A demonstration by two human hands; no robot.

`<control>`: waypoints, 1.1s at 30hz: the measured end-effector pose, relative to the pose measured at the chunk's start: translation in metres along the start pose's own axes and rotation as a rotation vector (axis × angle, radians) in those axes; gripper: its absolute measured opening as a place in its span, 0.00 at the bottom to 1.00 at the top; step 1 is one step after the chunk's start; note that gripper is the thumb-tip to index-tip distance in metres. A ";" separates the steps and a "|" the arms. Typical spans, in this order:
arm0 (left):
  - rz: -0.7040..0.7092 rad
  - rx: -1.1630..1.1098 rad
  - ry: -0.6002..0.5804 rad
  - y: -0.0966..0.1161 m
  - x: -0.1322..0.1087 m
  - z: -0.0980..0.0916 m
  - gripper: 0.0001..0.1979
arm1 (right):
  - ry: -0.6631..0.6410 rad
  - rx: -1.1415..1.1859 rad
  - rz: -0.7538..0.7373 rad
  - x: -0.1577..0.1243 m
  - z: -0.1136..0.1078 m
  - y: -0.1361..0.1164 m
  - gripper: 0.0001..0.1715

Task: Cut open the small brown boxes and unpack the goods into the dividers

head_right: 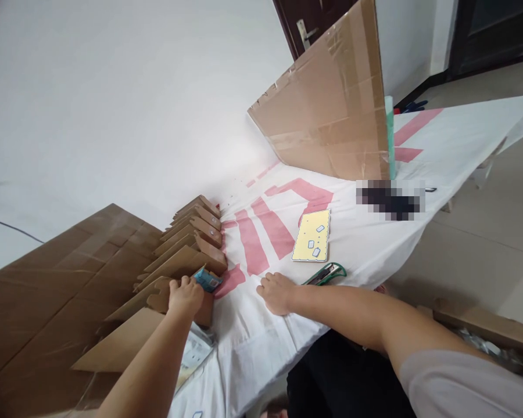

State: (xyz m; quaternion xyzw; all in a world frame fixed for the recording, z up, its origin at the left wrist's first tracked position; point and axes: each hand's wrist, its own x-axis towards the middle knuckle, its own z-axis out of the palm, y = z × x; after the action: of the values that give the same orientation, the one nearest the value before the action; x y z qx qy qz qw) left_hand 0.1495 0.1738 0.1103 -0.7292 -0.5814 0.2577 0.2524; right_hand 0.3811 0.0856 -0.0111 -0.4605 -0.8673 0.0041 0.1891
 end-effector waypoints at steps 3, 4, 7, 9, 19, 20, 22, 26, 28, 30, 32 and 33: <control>0.006 -0.043 -0.009 -0.001 0.000 0.001 0.22 | -0.017 0.004 0.003 0.000 -0.002 0.000 0.13; 0.004 -0.066 -0.019 -0.002 0.000 0.001 0.21 | -0.022 0.005 0.001 0.000 -0.002 0.000 0.13; -0.013 -0.164 -0.059 -0.007 0.004 0.002 0.15 | -0.018 0.009 0.004 0.001 -0.001 -0.001 0.12; -0.028 -0.259 -0.067 -0.011 0.008 0.001 0.12 | -0.014 0.012 0.008 0.002 0.001 -0.001 0.12; -0.065 -1.148 0.013 0.041 -0.002 0.009 0.16 | 0.008 0.055 0.010 0.001 0.004 0.001 0.13; -0.080 -1.247 0.036 0.053 -0.008 0.013 0.15 | 0.012 0.067 0.017 0.001 0.003 0.000 0.14; -0.110 -1.429 0.099 0.080 -0.023 0.023 0.13 | 0.018 0.086 0.022 0.001 0.000 0.000 0.19; -0.167 -1.688 0.230 0.126 -0.049 0.035 0.13 | 0.035 0.123 0.012 0.001 -0.006 0.000 0.25; -0.197 -1.760 0.285 0.143 -0.059 0.037 0.14 | 0.057 0.163 0.013 0.001 -0.006 0.001 0.25; -0.224 -1.793 0.332 0.154 -0.067 0.039 0.14 | 0.062 0.196 0.009 0.002 -0.004 0.003 0.21; -0.244 -1.793 0.369 0.161 -0.074 0.039 0.13 | 0.043 0.205 -0.009 0.002 -0.002 0.003 0.15; -0.250 -1.786 0.382 0.163 -0.076 0.039 0.12 | 0.032 0.206 -0.019 0.003 -0.001 0.004 0.13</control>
State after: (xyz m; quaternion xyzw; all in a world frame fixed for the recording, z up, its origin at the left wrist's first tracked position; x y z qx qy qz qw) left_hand 0.2258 0.0701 -0.0215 -0.6154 -0.5874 -0.4407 -0.2864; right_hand 0.3831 0.0895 -0.0099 -0.4303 -0.8635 0.0841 0.2493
